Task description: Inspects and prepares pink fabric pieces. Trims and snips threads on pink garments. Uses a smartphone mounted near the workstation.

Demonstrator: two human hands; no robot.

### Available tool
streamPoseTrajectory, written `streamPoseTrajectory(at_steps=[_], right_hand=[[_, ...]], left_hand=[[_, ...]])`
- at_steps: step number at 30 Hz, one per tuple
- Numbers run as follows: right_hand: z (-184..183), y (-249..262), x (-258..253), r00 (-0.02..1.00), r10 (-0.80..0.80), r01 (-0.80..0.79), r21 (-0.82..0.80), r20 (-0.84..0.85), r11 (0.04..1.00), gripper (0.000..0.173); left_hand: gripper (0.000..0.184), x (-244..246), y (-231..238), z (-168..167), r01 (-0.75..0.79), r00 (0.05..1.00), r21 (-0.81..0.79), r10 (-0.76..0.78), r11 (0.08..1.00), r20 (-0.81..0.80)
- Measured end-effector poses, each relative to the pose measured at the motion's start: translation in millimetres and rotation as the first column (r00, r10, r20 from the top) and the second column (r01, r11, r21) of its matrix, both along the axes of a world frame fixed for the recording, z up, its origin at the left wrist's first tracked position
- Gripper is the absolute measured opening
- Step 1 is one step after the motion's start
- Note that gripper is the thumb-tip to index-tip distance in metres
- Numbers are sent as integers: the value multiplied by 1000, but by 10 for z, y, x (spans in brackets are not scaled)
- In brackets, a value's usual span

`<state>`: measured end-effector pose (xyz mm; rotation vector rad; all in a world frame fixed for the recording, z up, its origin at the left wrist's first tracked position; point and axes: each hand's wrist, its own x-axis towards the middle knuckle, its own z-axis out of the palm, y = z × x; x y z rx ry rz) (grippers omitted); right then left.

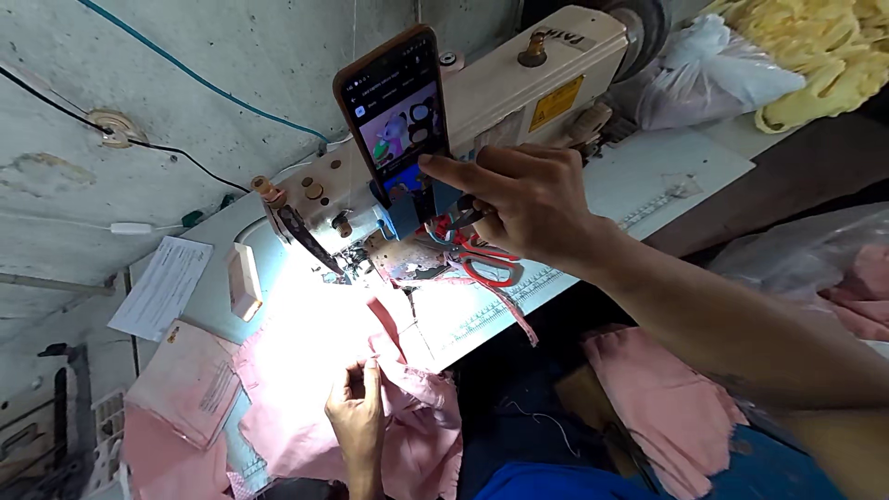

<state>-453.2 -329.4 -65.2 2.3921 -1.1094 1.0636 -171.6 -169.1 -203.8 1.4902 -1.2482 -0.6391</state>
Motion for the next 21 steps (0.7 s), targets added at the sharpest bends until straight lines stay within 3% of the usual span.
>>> streamPoseTrajectory(at_steps=[8, 21], right_hand=[[-54, -8, 20, 999, 22, -20, 30, -49, 999, 44], [-56, -1, 42, 1000, -1, 0, 21, 8, 1000, 46]], left_hand=[[8, -8, 1, 7, -6, 1000, 1, 6, 1000, -7], [9, 1, -7, -1, 1, 1000, 10, -1, 1000, 5]])
